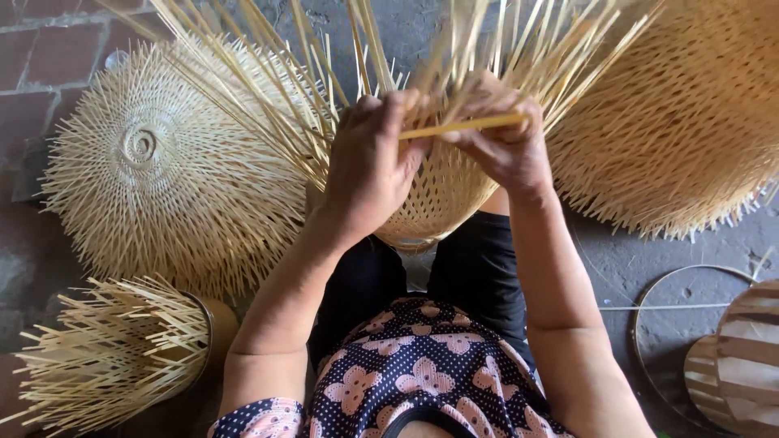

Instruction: The person weaves thin bamboo strips by hand to form a conical structure, then sets it aside to apply a substance from a glass jar to their hands. They then resume weaving the bamboo strips to continue forming the conical object.

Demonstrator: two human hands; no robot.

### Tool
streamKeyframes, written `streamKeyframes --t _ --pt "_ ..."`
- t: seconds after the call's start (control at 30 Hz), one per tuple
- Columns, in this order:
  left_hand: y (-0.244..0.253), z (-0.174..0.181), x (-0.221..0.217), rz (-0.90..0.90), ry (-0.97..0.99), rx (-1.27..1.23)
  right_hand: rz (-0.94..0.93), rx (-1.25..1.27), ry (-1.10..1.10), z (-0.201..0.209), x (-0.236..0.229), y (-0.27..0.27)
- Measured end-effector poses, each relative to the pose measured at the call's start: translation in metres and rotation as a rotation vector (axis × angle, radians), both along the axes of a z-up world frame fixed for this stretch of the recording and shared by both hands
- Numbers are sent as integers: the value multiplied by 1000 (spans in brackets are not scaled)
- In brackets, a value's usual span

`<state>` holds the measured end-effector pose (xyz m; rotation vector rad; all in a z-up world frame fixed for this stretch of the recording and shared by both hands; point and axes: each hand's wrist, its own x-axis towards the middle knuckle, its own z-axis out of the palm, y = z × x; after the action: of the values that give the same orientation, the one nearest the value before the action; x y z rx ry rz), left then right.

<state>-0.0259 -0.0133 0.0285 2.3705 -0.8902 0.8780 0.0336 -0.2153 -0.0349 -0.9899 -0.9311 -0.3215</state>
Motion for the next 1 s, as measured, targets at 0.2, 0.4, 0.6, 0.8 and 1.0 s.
streamKeyframes --t 0.2,0.4,0.6,0.8,1.0 --pt "3 -1 1 -119 -93 -95 217 -63 191 13 7 -3" --pt "-8 -6 0 96 -244 118 116 -135 -72 12 21 -13" --pt "-12 -6 5 64 -23 52 -512 -238 21 2 -14 -2" --pt "-3 -15 11 -140 180 -201 -143 -139 23 12 -18 -17" --pt "-12 -20 7 -34 -201 -16 39 -27 80 1 15 -4"
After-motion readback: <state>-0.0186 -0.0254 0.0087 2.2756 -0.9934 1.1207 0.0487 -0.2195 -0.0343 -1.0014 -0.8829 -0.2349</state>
